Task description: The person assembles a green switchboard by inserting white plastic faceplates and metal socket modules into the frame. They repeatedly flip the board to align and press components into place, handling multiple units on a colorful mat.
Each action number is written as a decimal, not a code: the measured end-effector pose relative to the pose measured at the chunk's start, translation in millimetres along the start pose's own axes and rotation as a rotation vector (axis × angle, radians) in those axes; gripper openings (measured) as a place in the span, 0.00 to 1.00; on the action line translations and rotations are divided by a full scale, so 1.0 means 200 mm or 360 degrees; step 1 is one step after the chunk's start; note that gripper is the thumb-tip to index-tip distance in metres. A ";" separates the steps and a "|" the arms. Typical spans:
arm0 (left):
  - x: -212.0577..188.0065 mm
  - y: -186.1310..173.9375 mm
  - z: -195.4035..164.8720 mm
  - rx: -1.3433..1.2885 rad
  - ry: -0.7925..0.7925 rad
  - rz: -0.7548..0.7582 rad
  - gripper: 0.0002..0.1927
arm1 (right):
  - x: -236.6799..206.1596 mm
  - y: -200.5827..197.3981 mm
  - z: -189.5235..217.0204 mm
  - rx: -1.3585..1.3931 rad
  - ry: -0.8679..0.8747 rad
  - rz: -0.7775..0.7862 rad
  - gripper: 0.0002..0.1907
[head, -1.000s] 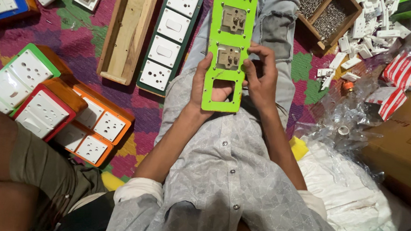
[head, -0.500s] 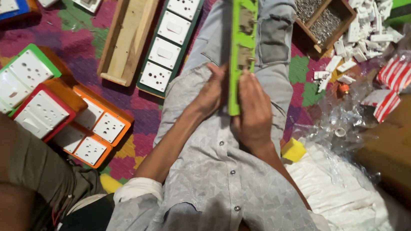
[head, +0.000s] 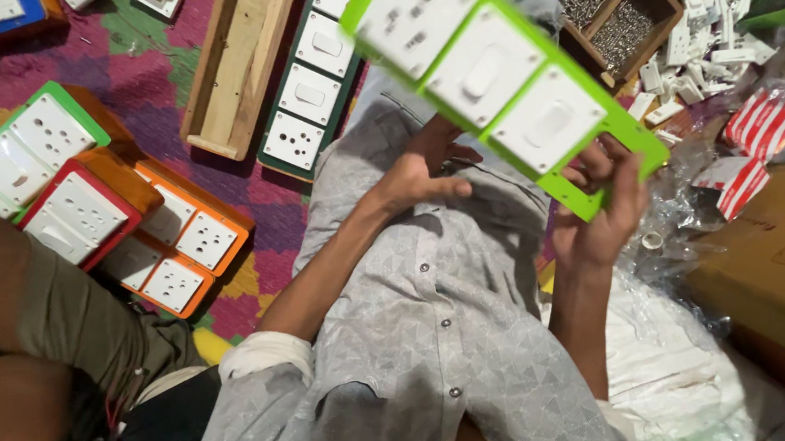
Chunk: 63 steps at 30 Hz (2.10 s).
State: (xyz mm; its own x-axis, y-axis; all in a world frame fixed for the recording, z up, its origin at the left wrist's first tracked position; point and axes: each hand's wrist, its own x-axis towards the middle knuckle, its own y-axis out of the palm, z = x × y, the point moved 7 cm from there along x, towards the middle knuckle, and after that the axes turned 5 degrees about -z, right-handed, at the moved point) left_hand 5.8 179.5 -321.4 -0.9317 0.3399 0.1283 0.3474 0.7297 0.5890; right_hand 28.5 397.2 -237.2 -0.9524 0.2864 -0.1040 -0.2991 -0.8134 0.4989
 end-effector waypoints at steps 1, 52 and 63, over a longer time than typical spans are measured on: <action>-0.01 -0.01 0.03 0.0017 -0.0004 -0.0006 0.52 | 0.04 -0.01 -0.06 -0.0022 0.0088 0.0073 0.25; 0.05 0.05 0.17 0.0138 -0.0578 -0.0021 0.17 | 0.05 -0.12 -0.28 -0.0371 -0.0430 -0.0399 0.24; 0.05 -0.01 0.18 0.0409 -0.0405 -0.0156 0.15 | -0.04 0.26 -0.31 -0.1770 -0.0584 0.0484 0.19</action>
State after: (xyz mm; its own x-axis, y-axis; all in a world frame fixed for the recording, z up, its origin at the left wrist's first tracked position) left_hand -0.4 203.7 -350.0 -0.9168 0.3740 -0.1400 0.3033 0.8803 0.3648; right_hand 17.4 321.2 -264.6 -0.9732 -0.0125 0.2295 -0.1242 -0.8116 -0.5709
